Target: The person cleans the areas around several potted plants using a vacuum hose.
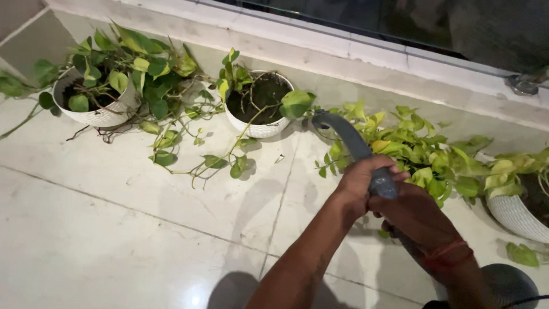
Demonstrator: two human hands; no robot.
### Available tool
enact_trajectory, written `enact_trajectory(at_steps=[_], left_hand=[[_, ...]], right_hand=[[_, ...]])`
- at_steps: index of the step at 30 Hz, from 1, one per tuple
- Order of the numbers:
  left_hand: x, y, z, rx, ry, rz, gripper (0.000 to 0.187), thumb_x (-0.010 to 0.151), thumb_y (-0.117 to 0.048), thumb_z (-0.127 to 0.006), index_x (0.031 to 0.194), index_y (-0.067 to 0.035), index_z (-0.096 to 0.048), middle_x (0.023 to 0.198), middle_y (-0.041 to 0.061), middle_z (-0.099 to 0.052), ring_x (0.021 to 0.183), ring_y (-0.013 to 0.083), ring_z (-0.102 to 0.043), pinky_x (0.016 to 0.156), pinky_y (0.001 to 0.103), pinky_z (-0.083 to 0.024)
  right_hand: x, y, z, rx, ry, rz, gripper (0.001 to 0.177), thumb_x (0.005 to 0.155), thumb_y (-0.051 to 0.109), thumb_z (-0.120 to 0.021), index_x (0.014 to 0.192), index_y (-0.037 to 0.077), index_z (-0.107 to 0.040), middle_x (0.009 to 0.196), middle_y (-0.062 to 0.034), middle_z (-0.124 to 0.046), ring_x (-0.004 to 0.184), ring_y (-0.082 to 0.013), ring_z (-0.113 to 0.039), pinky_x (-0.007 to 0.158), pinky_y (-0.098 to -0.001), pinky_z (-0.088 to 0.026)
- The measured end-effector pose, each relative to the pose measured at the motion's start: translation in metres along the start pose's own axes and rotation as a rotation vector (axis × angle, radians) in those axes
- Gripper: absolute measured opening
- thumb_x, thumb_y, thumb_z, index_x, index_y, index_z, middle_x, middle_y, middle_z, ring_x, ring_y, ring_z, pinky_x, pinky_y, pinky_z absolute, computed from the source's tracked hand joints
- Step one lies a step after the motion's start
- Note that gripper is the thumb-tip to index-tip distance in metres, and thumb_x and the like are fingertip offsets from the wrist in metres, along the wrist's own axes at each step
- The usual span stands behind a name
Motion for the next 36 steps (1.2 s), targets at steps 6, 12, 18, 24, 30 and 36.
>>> enact_trajectory(at_steps=[6, 12, 18, 24, 30, 36], left_hand=[[-0.004, 0.002, 0.007, -0.022, 0.030, -0.006, 0.014, 0.095, -0.019, -0.069, 0.091, -0.006, -0.063, 0.089, 0.008, -0.068, 0.093, 0.0236, -0.074, 0.077, 0.036, -0.063], [-0.036, 0.020, -0.004, -0.049, 0.082, 0.061, 0.017, 0.092, -0.025, -0.068, 0.090, -0.008, -0.064, 0.091, 0.011, -0.072, 0.079, 0.0250, -0.070, 0.059, 0.039, -0.053], [-0.084, 0.023, -0.024, -0.030, 0.013, 0.160, 0.019, 0.092, -0.024, -0.067, 0.091, -0.005, -0.064, 0.097, 0.016, -0.073, 0.086, 0.0244, -0.071, 0.062, 0.039, -0.056], [-0.123, 0.031, -0.020, -0.060, 0.083, 0.201, 0.016, 0.097, -0.019, -0.068, 0.096, -0.004, -0.064, 0.097, 0.013, -0.067, 0.098, 0.0263, -0.072, 0.077, 0.039, -0.059], [-0.149, 0.049, -0.017, -0.139, 0.214, 0.319, 0.019, 0.098, -0.021, -0.068, 0.096, -0.003, -0.061, 0.091, 0.008, -0.067, 0.102, 0.0250, -0.072, 0.079, 0.039, -0.060], [-0.150, 0.067, -0.012, -0.141, 0.116, 0.360, 0.015, 0.096, -0.015, -0.070, 0.093, -0.003, -0.063, 0.088, 0.007, -0.065, 0.095, 0.0267, -0.073, 0.076, 0.040, -0.059]], right_hand=[[-0.021, 0.009, -0.010, 0.082, -0.011, -0.027, 0.029, 0.083, 0.026, -0.073, 0.088, -0.002, -0.068, 0.070, -0.0102, -0.061, 0.057, -0.0205, -0.056, 0.052, -0.0372, -0.044], [-0.044, -0.018, -0.011, 0.266, -0.012, -0.110, 0.025, 0.086, 0.026, -0.074, 0.100, 0.006, -0.067, 0.078, -0.0072, -0.062, 0.063, -0.0193, -0.053, 0.057, -0.0367, -0.044], [-0.070, -0.051, -0.009, 0.269, -0.080, -0.186, 0.023, 0.089, 0.021, -0.074, 0.101, 0.001, -0.069, 0.082, -0.0120, -0.062, 0.065, -0.0210, -0.057, 0.057, -0.0375, -0.046], [-0.099, -0.048, -0.037, -0.302, -0.033, -0.047, 0.019, 0.096, 0.021, -0.066, 0.107, 0.013, -0.079, 0.083, -0.0045, -0.064, 0.065, -0.0185, -0.064, 0.055, -0.0325, -0.056], [-0.147, -0.031, -0.053, -0.204, -0.204, -0.342, 0.018, 0.096, 0.021, -0.071, 0.100, 0.004, -0.076, 0.072, -0.0120, -0.071, 0.063, -0.0236, -0.066, 0.059, -0.0379, -0.054], [-0.144, -0.051, -0.054, -0.504, -0.182, -0.358, 0.024, 0.090, 0.027, -0.065, 0.092, 0.004, -0.072, 0.074, -0.0109, -0.069, 0.068, -0.0245, -0.069, 0.067, -0.0416, -0.058]])
Point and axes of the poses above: each hand's wrist, its own x-axis towards the middle knuckle, its own z-axis out of the back of the hand, y = z × x, the point moved 5 cm from there along x, towards the middle knuckle
